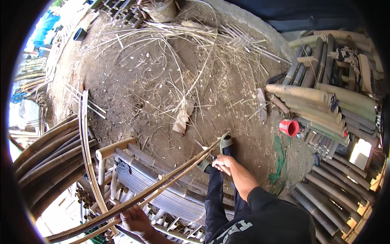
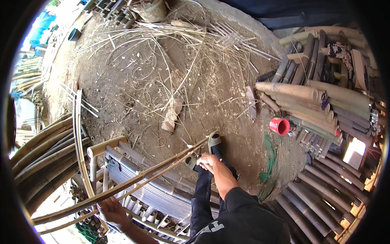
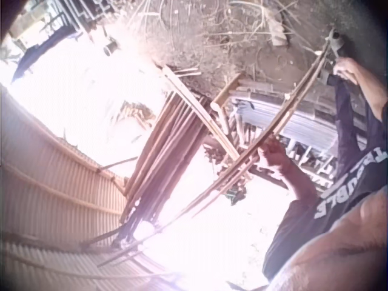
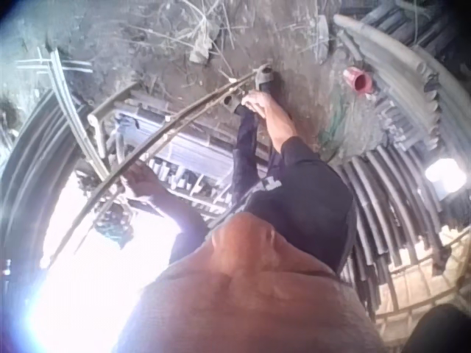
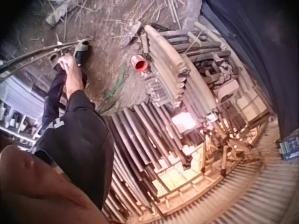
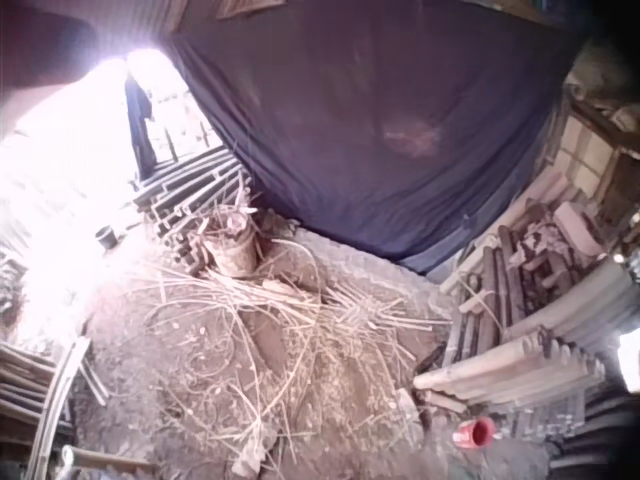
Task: The person uses a large knife to shave and smooth the surface of long, thin bamboo strips. They hold the bamboo with one hand and repeatedly scrape the blade along the length of the strip to remove the outer layer and refine the shape. The person works on multiple strips, occasionally inspecting the finished pieces before continuing.
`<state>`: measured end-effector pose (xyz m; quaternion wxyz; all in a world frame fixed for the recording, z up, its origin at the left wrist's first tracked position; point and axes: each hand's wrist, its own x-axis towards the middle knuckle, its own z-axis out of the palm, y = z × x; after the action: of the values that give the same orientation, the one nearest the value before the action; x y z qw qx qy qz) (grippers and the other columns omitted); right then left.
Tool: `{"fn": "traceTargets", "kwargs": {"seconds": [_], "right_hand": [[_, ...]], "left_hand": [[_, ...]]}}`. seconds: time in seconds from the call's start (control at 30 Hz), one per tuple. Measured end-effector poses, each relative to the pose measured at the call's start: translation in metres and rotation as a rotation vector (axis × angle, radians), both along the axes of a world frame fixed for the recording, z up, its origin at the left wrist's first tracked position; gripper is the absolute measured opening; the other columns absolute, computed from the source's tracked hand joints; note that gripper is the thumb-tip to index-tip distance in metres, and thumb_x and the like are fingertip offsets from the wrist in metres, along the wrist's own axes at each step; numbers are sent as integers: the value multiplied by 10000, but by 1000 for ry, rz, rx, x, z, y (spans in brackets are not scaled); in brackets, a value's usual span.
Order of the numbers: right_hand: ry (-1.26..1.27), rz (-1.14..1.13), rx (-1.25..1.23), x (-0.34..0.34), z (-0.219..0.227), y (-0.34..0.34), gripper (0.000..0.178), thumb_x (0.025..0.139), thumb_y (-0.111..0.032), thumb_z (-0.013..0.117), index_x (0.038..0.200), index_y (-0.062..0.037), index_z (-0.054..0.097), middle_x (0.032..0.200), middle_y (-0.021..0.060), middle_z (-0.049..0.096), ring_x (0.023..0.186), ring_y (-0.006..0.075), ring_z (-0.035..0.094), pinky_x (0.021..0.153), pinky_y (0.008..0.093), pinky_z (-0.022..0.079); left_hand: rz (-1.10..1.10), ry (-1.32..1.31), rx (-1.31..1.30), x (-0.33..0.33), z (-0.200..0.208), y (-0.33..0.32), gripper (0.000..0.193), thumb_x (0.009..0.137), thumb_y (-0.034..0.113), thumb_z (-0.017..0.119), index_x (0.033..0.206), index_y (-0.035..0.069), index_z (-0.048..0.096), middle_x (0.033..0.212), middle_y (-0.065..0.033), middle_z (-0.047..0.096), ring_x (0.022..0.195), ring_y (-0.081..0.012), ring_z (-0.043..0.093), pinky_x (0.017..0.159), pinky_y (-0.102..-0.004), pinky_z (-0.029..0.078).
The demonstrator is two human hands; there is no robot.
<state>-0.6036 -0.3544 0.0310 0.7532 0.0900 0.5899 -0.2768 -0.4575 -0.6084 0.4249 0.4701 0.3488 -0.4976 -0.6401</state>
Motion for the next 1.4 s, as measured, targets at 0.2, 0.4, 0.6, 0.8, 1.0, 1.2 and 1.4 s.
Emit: {"fn": "traceTargets", "kwargs": {"seconds": [0.2, 0.4, 0.6, 0.8, 1.0, 1.2, 1.4], "right_hand": [[700, 409, 262, 30, 83, -12, 344, 771, -306, 704, 965, -22, 706, 1082, 198, 683, 1045, 339, 654, 878, 443, 535], [760, 307, 113, 10, 200, -1, 393, 763, -300, 699, 1033, -14, 692, 1087, 262, 660, 1070, 358, 638, 909, 410, 520], [-302, -550, -316, 28, 321, -4, 155, 823, -142, 679, 771, -117, 535, 623, -2, 482, 494, 118, 461, 465, 330, 418], [1263, 849, -357, -51, 304, -13, 450, 727, -349, 741, 1020, -20, 647, 894, 242, 677, 857, 420, 666, 790, 499, 512], [1328, 171, 153, -311, 210, -41, 157, 826, -125, 598, 840, 27, 563, 681, 132, 579, 501, 287, 555, 448, 437, 408], [1260, 686, -174, -290, 288, -85, 144, 810, -83, 642, 797, 32, 556, 645, 121, 594, 493, 298, 583, 443, 418, 468], [926, 864, -186, -150, 316, -98, 185, 813, -112, 686, 750, -14, 543, 595, 77, 557, 436, 191, 542, 390, 349, 457]], "left_hand": [[136, 30, -196, 104, 108, -16, 232, 954, 332, 513, 923, 108, 560, 643, -3, 408, 561, -139, 389, 535, -334, 366], [504, 371, -170, 272, 238, -35, 251, 984, 313, 498, 982, 75, 578, 655, -6, 471, 579, -141, 471, 555, -324, 430], [-146, 686, -251, 435, 223, 12, 213, 1034, 253, 411, 969, 80, 518, 733, 25, 402, 600, -91, 373, 542, -283, 384], [845, 651, -124, 473, 193, 179, 248, 1049, 212, 408, 828, 119, 470, 619, 44, 187, 471, -60, 163, 405, -231, 186], [1329, 735, -82, 492, 236, 337, 462, 1021, 292, 500, 610, 163, 333, 520, 58, 188, 422, -57, 142, 367, -245, 149], [1944, 593, 122, 474, 152, 443, 441, 990, 331, 552, 632, 184, 341, 482, 69, 262, 366, -48, 213, 318, -216, 229], [2192, 698, 123, 501, 35, 482, 409, 1001, 303, 471, 629, 178, 355, 466, 57, 301, 341, -89, 281, 327, -244, 290]]}}
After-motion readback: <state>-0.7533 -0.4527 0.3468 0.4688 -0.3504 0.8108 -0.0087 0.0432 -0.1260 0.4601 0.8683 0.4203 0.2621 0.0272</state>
